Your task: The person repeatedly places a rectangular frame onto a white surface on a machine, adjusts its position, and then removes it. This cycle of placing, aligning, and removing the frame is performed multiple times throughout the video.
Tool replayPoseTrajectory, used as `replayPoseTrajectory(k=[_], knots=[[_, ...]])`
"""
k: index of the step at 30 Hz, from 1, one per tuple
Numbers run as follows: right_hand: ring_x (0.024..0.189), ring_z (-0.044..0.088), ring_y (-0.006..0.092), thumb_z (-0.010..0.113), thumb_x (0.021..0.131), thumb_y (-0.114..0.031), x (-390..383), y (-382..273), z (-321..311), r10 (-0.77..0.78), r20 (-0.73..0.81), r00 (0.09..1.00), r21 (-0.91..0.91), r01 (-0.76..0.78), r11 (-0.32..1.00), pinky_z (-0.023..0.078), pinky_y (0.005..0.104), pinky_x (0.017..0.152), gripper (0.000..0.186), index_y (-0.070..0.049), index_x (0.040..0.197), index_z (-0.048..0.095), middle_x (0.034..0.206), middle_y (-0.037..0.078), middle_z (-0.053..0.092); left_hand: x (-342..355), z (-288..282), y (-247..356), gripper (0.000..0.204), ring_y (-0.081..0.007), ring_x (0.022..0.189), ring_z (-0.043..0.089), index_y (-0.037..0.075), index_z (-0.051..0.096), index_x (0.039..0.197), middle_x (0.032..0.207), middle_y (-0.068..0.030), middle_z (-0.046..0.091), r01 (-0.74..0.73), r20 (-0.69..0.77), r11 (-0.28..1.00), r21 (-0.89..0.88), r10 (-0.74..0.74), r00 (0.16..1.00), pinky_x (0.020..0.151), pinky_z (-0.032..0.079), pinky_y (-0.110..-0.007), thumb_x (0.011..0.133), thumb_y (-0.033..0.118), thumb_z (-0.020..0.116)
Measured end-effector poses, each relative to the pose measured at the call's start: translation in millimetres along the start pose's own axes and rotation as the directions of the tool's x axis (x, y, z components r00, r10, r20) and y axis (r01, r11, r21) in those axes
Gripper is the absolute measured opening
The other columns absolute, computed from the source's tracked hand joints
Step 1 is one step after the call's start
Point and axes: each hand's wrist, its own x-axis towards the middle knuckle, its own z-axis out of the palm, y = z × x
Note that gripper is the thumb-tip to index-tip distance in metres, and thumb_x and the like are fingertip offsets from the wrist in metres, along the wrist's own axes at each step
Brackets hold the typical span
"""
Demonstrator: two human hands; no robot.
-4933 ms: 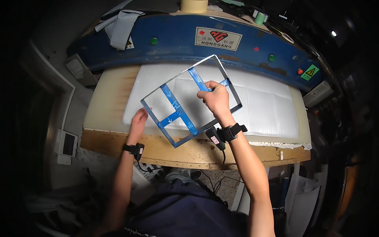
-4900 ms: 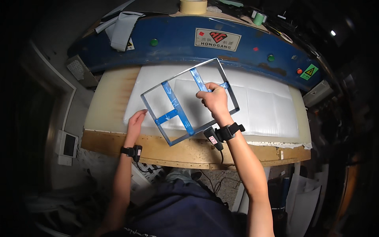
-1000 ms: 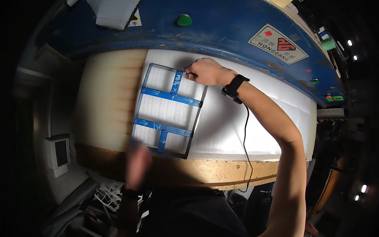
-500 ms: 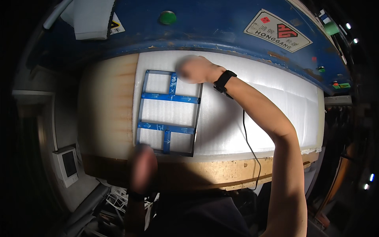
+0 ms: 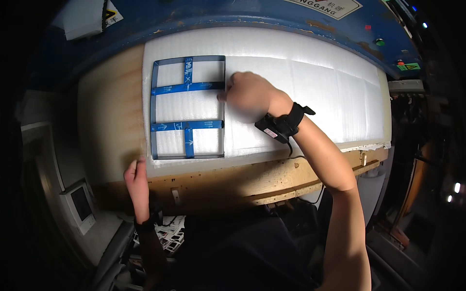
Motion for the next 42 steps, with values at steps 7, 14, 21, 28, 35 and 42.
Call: replayPoseTrajectory(k=[7,14,21,28,35,42], knots=[[0.079,0.065,0.0281,0.072,0.081,-0.06,-22,3,64,0.14,0.16,0.977,0.084,-0.155,0.984,0.051,0.0386,0.074,0.063,0.003,0.086,0.068,0.08,0.018,0.066,49,10,16,0.048,-0.0286,0.056,0.045,-0.003,0.049,0.07,0.06,-0.0162,0.048,-0.172,0.223,0.893,0.416,0.083,0.971,0.058,0.041,-0.041,0.092,0.035,0.067],[0.093,0.068,0.0394,0.065,0.088,-0.042,-36,-5,85,0.151,0.047,0.987,-0.015,-0.15,0.989,0.054,0.0434,0.084,0.047,0.004,0.095,0.07,0.094,0.025,0.071,54,25,8,0.046,-0.0454,0.066,0.058,-0.001,0.056,0.069,0.066,-0.0244,0.059,-0.321,0.278,0.771,0.549,0.194,0.941,0.062,0.044,-0.051,0.095,0.037,0.06],[0.087,0.068,0.0417,0.057,0.093,-0.032,-49,-1,99,0.108,-0.172,0.979,0.058,-0.099,0.993,0.055,0.0482,0.081,0.037,0.002,0.094,0.071,0.088,0.026,0.07,46,28,11,0.043,-0.0499,0.071,0.056,0.0,0.057,0.069,0.069,-0.0261,0.06,-0.406,0.264,0.723,0.559,0.308,0.914,0.067,0.044,-0.057,0.096,0.033,0.056],[0.082,0.068,0.0411,0.056,0.093,-0.032,-41,5,93,0.021,-0.235,0.972,0.04,-0.012,0.999,0.054,0.0485,0.079,0.035,0.001,0.091,0.071,0.082,0.024,0.07,37,39,1,0.042,-0.0514,0.075,0.058,0.0,0.058,0.07,0.072,-0.0279,0.061,-0.325,0.198,0.76,0.564,0.258,0.946,0.073,0.045,-0.059,0.096,0.033,0.055],[0.079,0.065,0.0435,0.056,0.09,-0.029,-37,16,115,0.023,-0.322,0.947,0.076,0.002,0.997,0.052,0.0495,0.077,0.033,0.002,0.089,0.068,0.076,0.026,0.066,37,39,0,0.04,-0.0514,0.073,0.058,0.001,0.06,0.071,0.07,-0.0278,0.061,-0.369,0.222,0.729,0.576,0.295,0.929,0.072,0.045,-0.059,0.096,0.032,0.055],[0.078,0.066,0.043,0.057,0.09,-0.03,-40,12,113,0.002,-0.336,0.942,0.11,0.037,0.993,0.054,0.0496,0.076,0.033,0.001,0.087,0.068,0.078,0.025,0.068,38,34,-2,0.041,-0.0495,0.067,0.056,0.0,0.057,0.07,0.067,-0.026,0.058,-0.388,0.199,0.733,0.558,0.335,0.921,0.065,0.043,-0.056,0.096,0.032,0.057]])
